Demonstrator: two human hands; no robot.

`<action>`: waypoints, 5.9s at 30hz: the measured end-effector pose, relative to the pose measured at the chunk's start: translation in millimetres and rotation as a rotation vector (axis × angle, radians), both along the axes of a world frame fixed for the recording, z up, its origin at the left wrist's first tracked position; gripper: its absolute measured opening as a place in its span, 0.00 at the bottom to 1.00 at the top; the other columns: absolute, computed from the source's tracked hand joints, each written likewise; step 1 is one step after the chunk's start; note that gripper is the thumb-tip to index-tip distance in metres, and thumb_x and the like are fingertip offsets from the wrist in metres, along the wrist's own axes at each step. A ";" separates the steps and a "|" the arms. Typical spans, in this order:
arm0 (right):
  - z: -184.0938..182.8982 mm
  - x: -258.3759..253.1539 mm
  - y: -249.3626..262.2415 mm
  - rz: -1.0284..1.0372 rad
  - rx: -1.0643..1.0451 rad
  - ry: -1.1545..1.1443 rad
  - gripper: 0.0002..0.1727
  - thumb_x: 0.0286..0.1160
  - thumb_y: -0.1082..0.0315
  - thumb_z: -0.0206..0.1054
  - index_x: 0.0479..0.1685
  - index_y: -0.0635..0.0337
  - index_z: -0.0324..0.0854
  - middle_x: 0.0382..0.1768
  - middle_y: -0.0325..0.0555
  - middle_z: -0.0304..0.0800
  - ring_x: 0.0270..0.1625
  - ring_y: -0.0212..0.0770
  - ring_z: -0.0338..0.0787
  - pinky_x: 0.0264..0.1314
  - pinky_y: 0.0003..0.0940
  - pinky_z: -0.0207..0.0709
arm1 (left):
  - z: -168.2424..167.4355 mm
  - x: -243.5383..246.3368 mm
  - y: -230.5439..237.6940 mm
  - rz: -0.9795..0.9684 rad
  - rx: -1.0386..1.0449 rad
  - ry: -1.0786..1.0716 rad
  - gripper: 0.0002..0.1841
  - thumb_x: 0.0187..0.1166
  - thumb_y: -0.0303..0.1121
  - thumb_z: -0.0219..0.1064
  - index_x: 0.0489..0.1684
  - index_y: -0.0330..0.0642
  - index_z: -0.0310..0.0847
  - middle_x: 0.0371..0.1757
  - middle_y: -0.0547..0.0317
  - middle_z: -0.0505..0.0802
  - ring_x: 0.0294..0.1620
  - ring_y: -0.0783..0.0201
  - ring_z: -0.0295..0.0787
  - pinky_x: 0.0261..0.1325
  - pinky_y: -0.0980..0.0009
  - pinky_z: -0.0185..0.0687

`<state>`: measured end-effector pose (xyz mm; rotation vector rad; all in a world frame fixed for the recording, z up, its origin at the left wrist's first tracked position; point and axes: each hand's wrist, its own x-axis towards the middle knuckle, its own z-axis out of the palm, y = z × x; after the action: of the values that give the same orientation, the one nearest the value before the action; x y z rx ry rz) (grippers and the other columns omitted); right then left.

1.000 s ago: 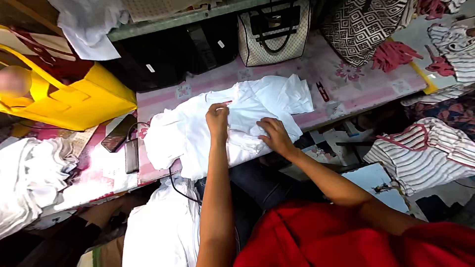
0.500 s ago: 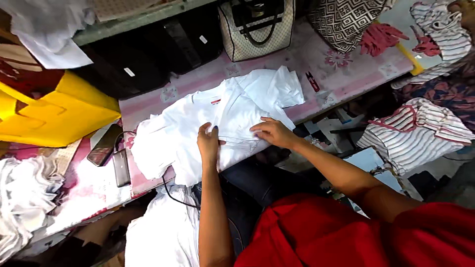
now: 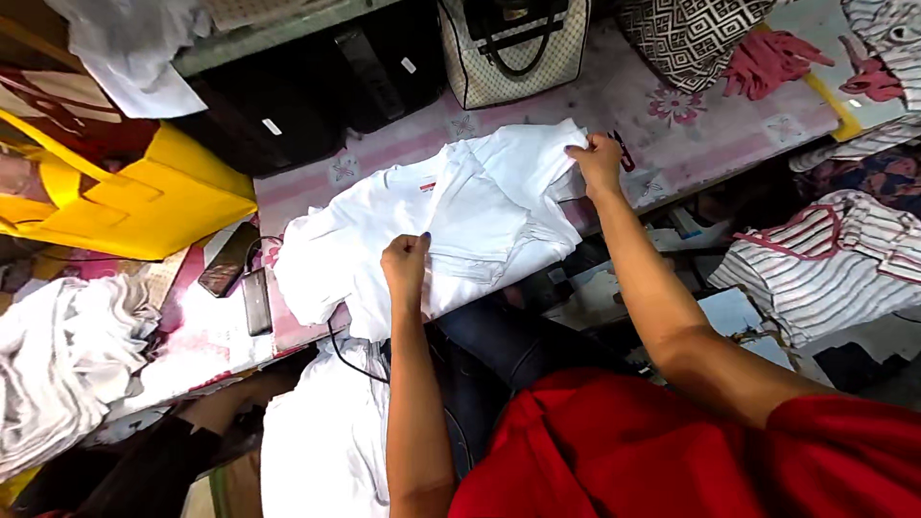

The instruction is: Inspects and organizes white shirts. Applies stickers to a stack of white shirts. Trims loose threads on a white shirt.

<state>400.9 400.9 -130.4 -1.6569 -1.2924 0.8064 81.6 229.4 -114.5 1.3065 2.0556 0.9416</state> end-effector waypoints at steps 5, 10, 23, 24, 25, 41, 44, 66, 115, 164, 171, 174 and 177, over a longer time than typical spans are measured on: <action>25.0 -61.8 -82.0 0.448 0.467 -0.153 0.11 0.68 0.78 0.72 0.46 0.77 0.83 0.60 0.69 0.86 0.63 0.57 0.89 0.65 0.49 0.84 | -15.9 0.8 6.0 0.036 -0.102 -0.003 0.16 0.84 0.37 0.68 0.50 0.29 0.87 0.43 0.40 0.91 0.41 0.49 0.88 0.51 0.47 0.82; -8.2 -87.5 -108.6 1.181 0.246 -0.223 0.18 0.80 0.66 0.69 0.62 0.68 0.84 0.65 0.57 0.90 0.76 0.52 0.84 0.90 0.51 0.60 | -10.3 11.6 15.0 0.049 -0.022 -0.007 0.23 0.95 0.37 0.47 0.56 0.22 0.81 0.41 0.37 0.89 0.43 0.51 0.86 0.54 0.51 0.80; -8.3 9.0 1.8 0.030 -0.356 -0.470 0.30 0.81 0.54 0.66 0.67 0.76 0.80 0.77 0.81 0.69 0.81 0.79 0.67 0.74 0.82 0.60 | 5.0 23.9 5.7 0.078 -0.031 -0.131 0.18 0.85 0.37 0.66 0.56 0.27 0.87 0.49 0.39 0.93 0.46 0.55 0.90 0.56 0.54 0.84; -7.8 10.0 1.9 0.026 -0.366 -0.430 0.27 0.81 0.55 0.65 0.65 0.74 0.82 0.74 0.80 0.74 0.79 0.78 0.71 0.71 0.80 0.64 | 5.4 19.6 2.7 0.084 -0.038 -0.114 0.17 0.85 0.38 0.66 0.52 0.28 0.88 0.46 0.42 0.93 0.44 0.56 0.89 0.55 0.54 0.82; -7.4 11.0 2.3 0.018 -0.370 -0.369 0.26 0.82 0.56 0.65 0.64 0.72 0.82 0.71 0.79 0.77 0.76 0.77 0.74 0.69 0.79 0.67 | 3.1 15.1 0.8 0.076 -0.059 -0.083 0.17 0.84 0.39 0.67 0.47 0.29 0.88 0.39 0.46 0.92 0.38 0.59 0.87 0.49 0.55 0.81; -3.4 12.1 8.7 0.020 -0.334 -0.160 0.26 0.62 0.69 0.77 0.58 0.79 0.81 0.59 0.78 0.83 0.65 0.75 0.82 0.63 0.78 0.72 | -8.6 9.6 -2.0 0.080 0.001 -0.238 0.08 0.72 0.30 0.77 0.36 0.33 0.86 0.26 0.60 0.88 0.24 0.73 0.82 0.34 0.72 0.81; 36.5 -6.0 0.7 0.091 -0.024 -0.165 0.19 0.70 0.70 0.71 0.54 0.77 0.81 0.52 0.74 0.86 0.59 0.70 0.86 0.63 0.69 0.75 | -20.9 7.5 -2.1 0.113 0.168 -0.416 0.13 0.65 0.19 0.75 0.43 0.33 0.78 0.27 0.63 0.83 0.24 0.76 0.79 0.30 0.78 0.79; -11.5 -11.0 4.2 0.238 -0.234 -0.293 0.20 0.83 0.61 0.65 0.56 0.73 0.85 0.55 0.73 0.88 0.62 0.71 0.86 0.63 0.73 0.75 | -35.2 28.6 5.1 0.245 0.268 -0.551 0.13 0.73 0.20 0.70 0.52 0.31 0.75 0.32 0.59 0.88 0.26 0.73 0.87 0.30 0.75 0.86; -3.1 -69.2 -148.7 0.576 -0.272 0.098 0.17 0.92 0.63 0.56 0.43 0.71 0.80 0.32 0.51 0.93 0.31 0.39 0.95 0.41 0.36 0.91 | -11.1 64.8 -23.9 -0.015 0.277 0.190 0.09 0.78 0.23 0.66 0.48 0.28 0.90 0.54 0.35 0.87 0.48 0.48 0.89 0.51 0.55 0.87; 27.4 -81.4 -26.7 0.752 0.093 -0.014 0.19 0.90 0.61 0.58 0.59 0.67 0.86 0.59 0.56 0.89 0.61 0.44 0.88 0.69 0.43 0.80 | -22.5 89.4 -7.7 -0.004 0.231 -0.269 0.09 0.83 0.28 0.68 0.48 0.30 0.88 0.32 0.51 0.94 0.24 0.67 0.89 0.34 0.68 0.88; -2.4 50.6 3.1 0.062 -0.080 -0.644 0.29 0.87 0.60 0.58 0.82 0.68 0.71 0.83 0.80 0.61 0.84 0.85 0.58 0.76 0.86 0.49 | -8.5 77.6 -37.2 -0.011 0.126 -0.491 0.06 0.81 0.23 0.68 0.44 0.27 0.88 0.28 0.55 0.94 0.21 0.71 0.90 0.31 0.73 0.90; -22.3 72.9 10.4 0.015 -0.188 -0.739 0.25 0.89 0.63 0.56 0.81 0.65 0.74 0.80 0.82 0.64 0.81 0.86 0.61 0.72 0.85 0.54 | 1.8 76.1 -53.8 -0.041 0.071 -0.478 0.04 0.78 0.23 0.71 0.41 0.29 0.89 0.27 0.57 0.94 0.22 0.71 0.91 0.32 0.73 0.91; -27.1 70.3 14.3 0.032 -0.227 -0.770 0.24 0.84 0.72 0.56 0.79 0.60 0.78 0.79 0.77 0.69 0.82 0.80 0.64 0.76 0.79 0.57 | 10.6 82.2 -76.6 -0.205 0.008 -0.333 0.05 0.75 0.26 0.73 0.37 0.32 0.90 0.29 0.58 0.95 0.24 0.71 0.92 0.34 0.72 0.92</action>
<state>471.2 415.2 -157.5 -2.2517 -1.7872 0.3287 163.8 152.8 -103.9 1.2413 1.6355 0.9979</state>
